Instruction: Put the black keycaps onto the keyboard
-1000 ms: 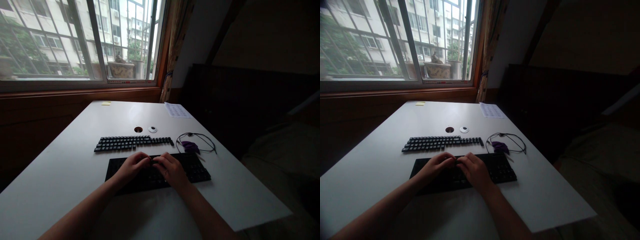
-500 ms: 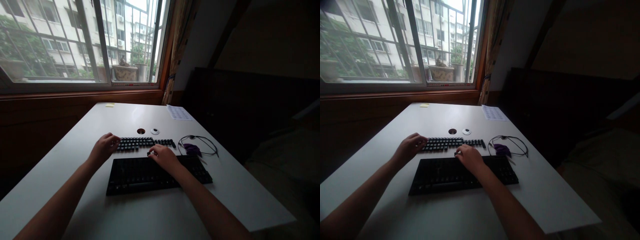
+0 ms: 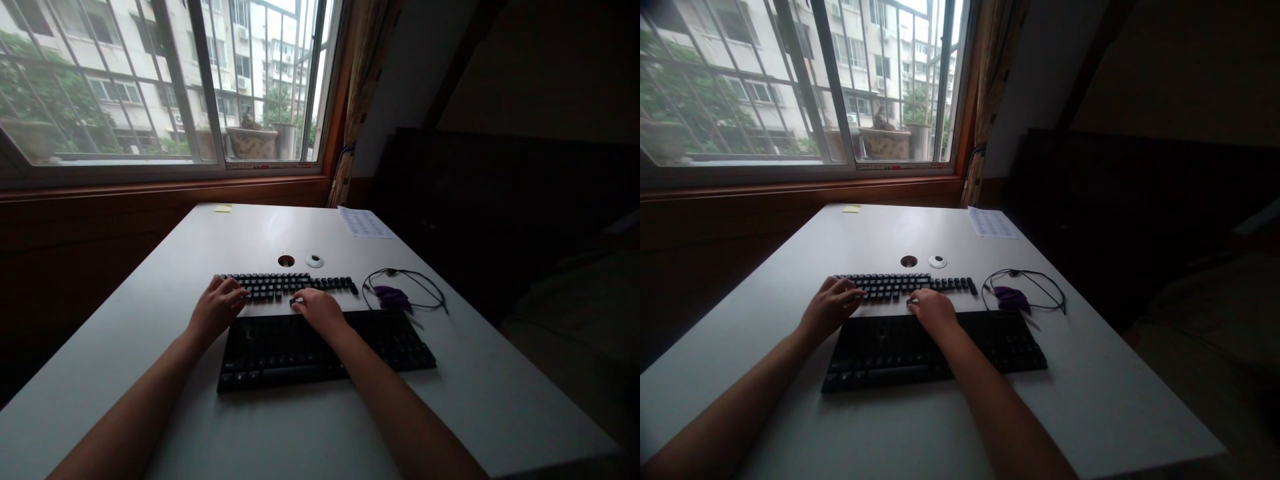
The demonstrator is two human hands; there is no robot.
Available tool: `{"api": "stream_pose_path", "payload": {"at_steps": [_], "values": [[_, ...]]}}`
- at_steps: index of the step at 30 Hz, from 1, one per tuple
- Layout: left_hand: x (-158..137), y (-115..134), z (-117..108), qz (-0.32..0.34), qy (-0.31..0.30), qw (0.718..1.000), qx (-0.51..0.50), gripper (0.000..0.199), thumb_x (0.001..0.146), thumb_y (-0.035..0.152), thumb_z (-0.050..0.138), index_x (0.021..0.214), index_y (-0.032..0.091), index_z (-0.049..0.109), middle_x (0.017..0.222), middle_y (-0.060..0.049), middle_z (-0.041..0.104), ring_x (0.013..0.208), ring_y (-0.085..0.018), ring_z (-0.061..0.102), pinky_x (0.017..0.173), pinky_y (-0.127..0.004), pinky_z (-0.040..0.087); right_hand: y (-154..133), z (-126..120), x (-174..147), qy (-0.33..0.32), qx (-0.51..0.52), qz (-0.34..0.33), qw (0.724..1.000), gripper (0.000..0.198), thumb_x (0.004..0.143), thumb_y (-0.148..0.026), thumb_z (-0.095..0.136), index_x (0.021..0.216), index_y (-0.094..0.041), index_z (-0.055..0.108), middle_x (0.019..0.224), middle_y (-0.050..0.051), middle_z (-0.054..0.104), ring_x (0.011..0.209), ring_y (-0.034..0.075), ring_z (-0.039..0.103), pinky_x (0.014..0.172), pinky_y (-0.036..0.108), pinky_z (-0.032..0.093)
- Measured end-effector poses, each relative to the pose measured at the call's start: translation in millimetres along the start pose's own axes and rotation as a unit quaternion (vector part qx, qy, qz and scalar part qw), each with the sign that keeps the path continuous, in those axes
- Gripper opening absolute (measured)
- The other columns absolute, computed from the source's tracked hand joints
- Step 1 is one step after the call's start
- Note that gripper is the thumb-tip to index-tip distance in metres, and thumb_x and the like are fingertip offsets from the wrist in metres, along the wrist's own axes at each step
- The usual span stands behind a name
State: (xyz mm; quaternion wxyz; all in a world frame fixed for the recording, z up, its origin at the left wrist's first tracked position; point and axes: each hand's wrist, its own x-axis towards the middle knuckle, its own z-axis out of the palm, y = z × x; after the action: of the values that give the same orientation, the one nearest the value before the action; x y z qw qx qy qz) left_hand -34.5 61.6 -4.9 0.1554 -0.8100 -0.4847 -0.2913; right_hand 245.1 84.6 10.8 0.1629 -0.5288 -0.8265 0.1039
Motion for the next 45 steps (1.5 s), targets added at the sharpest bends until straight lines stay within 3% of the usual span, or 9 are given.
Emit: {"api": "stream_pose_path", "payload": {"at_steps": [17, 25, 34, 45], "values": [[-0.6, -0.5, 2.2, -0.008, -0.024, 1.000, 0.011, 0.010, 0.088, 0.024, 0.064, 0.091, 0.025, 0.073, 0.092, -0.007, 0.064, 0.089, -0.025, 0.050, 0.078, -0.037, 0.048, -2.3, -0.4, -4.5, 0.021, -0.055, -0.016, 0.998, 0.025, 0.092, -0.036, 0.062, 0.115, -0.029, 0.068, 0.108, 0.002, 0.071, 0.097, 0.020, 0.067, 0.082, 0.027, 0.048], [-0.3, 0.3, 1.5, -0.015, -0.022, 1.000, 0.009, 0.010, 0.086, 0.026, 0.066, 0.095, 0.024, 0.072, 0.094, -0.007, 0.064, 0.090, -0.026, 0.049, 0.081, -0.037, 0.048, -4.1, -7.3, -12.2, 0.025, -0.075, -0.055, 0.995, 0.024, 0.096, -0.037, 0.052, 0.109, -0.035, 0.072, 0.094, 0.001, 0.069, 0.085, 0.017, 0.066, 0.075, 0.027, 0.046], [-2.0, 4.6, -5.8, -0.014, -0.003, 1.000, 0.002, 0.012, 0.091, 0.026, 0.060, 0.092, 0.023, 0.072, 0.091, -0.007, 0.064, 0.088, -0.024, 0.050, 0.079, -0.035, 0.047, -10.5, -3.6, -8.7, -0.013, -0.090, -0.048, 0.995, 0.029, 0.098, -0.038, 0.046, 0.117, -0.035, 0.068, 0.101, 0.002, 0.069, 0.089, 0.018, 0.066, 0.075, 0.028, 0.047], [-6.7, 3.1, -8.7, -0.034, 0.009, 0.999, -0.009, 0.012, 0.092, 0.026, 0.059, 0.090, 0.023, 0.071, 0.093, -0.006, 0.065, 0.088, -0.024, 0.051, 0.080, -0.035, 0.047, -7.7, -5.0, -9.6, 0.008, -0.072, -0.040, 0.997, 0.033, 0.098, -0.035, 0.046, 0.127, -0.032, 0.063, 0.108, 0.003, 0.068, 0.093, 0.018, 0.066, 0.078, 0.027, 0.049]]}}
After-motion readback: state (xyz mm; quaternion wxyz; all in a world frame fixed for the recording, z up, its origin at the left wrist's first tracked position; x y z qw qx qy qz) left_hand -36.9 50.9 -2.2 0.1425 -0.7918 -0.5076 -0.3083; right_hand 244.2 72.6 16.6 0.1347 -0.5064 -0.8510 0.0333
